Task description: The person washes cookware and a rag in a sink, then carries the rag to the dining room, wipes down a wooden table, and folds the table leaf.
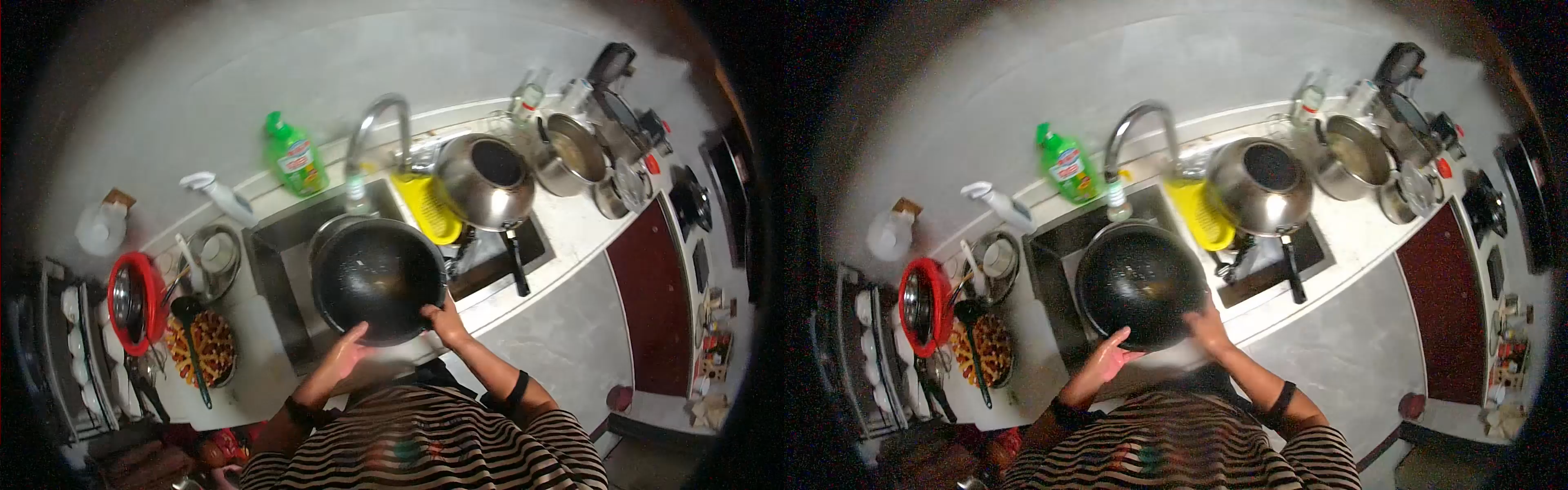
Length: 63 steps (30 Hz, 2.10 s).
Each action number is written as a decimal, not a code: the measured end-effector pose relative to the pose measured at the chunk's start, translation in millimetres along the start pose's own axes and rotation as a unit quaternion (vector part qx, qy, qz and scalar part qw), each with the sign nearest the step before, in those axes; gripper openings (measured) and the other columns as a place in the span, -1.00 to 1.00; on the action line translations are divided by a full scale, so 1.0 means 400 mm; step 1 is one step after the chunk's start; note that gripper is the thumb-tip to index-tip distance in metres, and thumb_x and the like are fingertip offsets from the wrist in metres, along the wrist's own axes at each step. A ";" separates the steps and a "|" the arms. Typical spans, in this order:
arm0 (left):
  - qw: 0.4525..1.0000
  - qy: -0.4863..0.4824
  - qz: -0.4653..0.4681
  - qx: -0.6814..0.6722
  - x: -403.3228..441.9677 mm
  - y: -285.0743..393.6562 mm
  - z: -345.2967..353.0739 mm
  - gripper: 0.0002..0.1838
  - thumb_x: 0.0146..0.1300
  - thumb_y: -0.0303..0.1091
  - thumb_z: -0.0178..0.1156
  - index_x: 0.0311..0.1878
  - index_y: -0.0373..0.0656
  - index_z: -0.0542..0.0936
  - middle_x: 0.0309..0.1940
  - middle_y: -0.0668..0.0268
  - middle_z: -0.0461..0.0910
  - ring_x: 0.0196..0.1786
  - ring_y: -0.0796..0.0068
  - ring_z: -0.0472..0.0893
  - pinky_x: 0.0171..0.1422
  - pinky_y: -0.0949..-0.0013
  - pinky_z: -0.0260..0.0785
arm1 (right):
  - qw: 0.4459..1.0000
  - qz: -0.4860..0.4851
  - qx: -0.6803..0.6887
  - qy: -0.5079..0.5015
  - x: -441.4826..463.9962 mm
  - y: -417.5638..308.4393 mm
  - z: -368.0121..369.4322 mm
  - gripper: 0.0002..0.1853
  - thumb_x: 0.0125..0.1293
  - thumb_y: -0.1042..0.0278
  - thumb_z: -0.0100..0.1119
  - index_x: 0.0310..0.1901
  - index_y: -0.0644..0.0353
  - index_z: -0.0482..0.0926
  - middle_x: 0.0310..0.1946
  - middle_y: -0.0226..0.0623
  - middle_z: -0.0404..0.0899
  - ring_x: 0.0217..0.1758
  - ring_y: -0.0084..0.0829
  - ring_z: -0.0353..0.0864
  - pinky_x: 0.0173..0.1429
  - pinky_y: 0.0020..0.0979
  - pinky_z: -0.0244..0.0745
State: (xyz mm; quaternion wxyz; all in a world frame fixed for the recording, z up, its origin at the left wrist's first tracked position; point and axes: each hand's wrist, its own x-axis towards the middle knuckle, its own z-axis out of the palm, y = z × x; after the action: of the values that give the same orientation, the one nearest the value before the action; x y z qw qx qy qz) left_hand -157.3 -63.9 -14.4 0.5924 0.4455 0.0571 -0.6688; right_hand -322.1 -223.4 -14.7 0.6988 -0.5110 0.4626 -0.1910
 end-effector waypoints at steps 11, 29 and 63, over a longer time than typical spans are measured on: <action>0.904 0.350 0.133 0.206 0.094 0.148 -0.261 -0.25 0.15 -0.51 0.03 0.38 -0.20 -0.06 -0.05 0.03 0.47 -0.08 0.18 0.56 -0.16 0.20 0.56 | 0.749 -0.101 -0.567 -0.328 0.376 0.125 0.165 -0.24 0.02 -0.03 0.28 0.22 0.19 0.29 0.21 -0.01 0.29 0.26 -0.11 0.29 0.33 -0.17 0.17; 0.737 0.290 0.347 0.503 0.309 0.216 -0.222 0.01 -0.09 -0.75 0.07 0.43 -0.11 -0.19 0.34 -0.12 0.07 0.37 -0.05 0.15 0.38 0.25 0.07 | 0.624 -0.141 -0.759 -0.124 0.608 0.593 0.206 -0.43 0.28 -0.04 -0.15 0.26 0.08 0.28 0.20 -0.17 0.32 0.23 -0.05 0.25 0.24 -0.06 0.13; 0.878 0.223 0.033 0.423 0.463 0.057 -0.354 -0.51 0.06 -0.11 0.11 -0.24 -0.48 0.53 -0.26 -0.07 0.58 -0.22 0.05 0.59 -0.09 0.11 0.37 | 0.761 -0.188 -0.592 -0.190 0.691 0.372 0.479 -0.66 0.20 0.33 -0.08 0.01 0.20 0.42 0.01 -0.10 0.38 0.15 -0.21 0.34 0.07 -0.16 0.34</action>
State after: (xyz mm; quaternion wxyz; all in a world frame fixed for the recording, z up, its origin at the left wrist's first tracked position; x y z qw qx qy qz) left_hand -45.2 -122.5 -211.4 0.3412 0.7925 -0.1156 -0.4921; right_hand -53.6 -264.8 -262.7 0.2811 -0.9254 0.2360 0.0943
